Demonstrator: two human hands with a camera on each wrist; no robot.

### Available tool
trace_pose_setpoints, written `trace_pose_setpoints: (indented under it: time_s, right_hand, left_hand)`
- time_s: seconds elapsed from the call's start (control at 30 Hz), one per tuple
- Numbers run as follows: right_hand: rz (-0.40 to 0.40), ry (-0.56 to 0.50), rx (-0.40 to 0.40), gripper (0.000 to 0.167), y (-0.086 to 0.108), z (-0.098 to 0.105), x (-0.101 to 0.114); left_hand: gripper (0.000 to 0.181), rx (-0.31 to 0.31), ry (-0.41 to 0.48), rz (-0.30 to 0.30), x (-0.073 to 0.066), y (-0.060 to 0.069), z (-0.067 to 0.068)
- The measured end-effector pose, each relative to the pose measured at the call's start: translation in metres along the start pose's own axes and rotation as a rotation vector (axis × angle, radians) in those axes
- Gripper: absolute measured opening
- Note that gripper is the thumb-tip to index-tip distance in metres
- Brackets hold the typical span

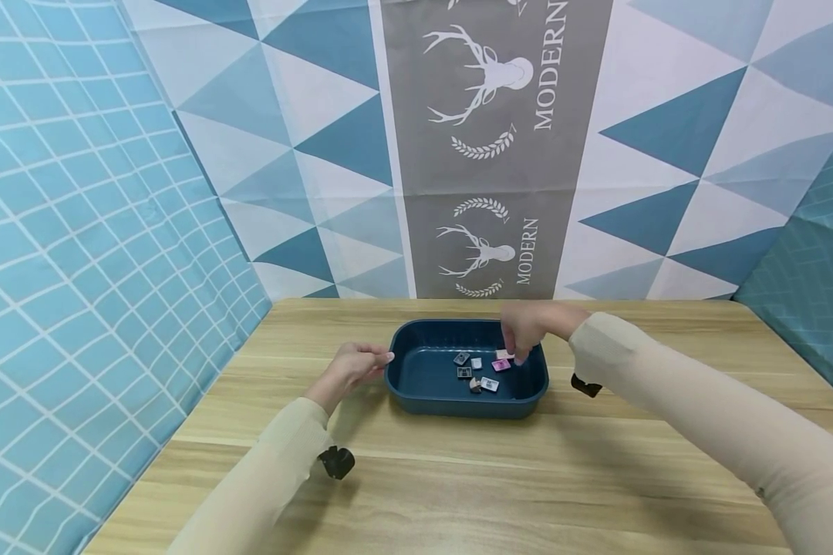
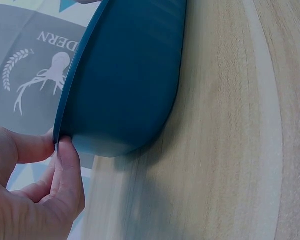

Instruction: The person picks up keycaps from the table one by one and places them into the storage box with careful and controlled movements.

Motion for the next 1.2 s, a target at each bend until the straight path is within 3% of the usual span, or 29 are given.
trace_pose_setpoints:
  time_s: [0.2,0.5,0.97,1.2]
  right_hand:
    - [0.032,-0.009,-0.066,0.017,0.007,-0.005,-0.013]
    - [0.145,-0.06,-0.204,0.019,0.016,-0.016,-0.04]
    - [0.215,-0.158,-0.423,0.015,0.034,-0.034,-0.073]
    - [0.19,-0.165,-0.461,0.012,0.041,-0.044,-0.094]
  left_hand:
    - [0.027,0.0,0.0,0.006,0.0,0.0,0.0]
    - [0.029,0.009,0.01,0.014,0.0,0.001,-0.001]
    - [0.028,-0.001,-0.01,0.017,0.0,0.0,0.001]
    - [0.03,0.006,-0.007,0.016,-0.001,0.001,0.0]
Point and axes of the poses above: each hand's wrist, its own y-axis away from the middle knuckle, its own z-axis out of the back of the hand, x = y × z, the point moved 1 cm from there along -y, towards the middle knuckle, and after that the axes turned 9 degrees about x, right-handed, at the moved point
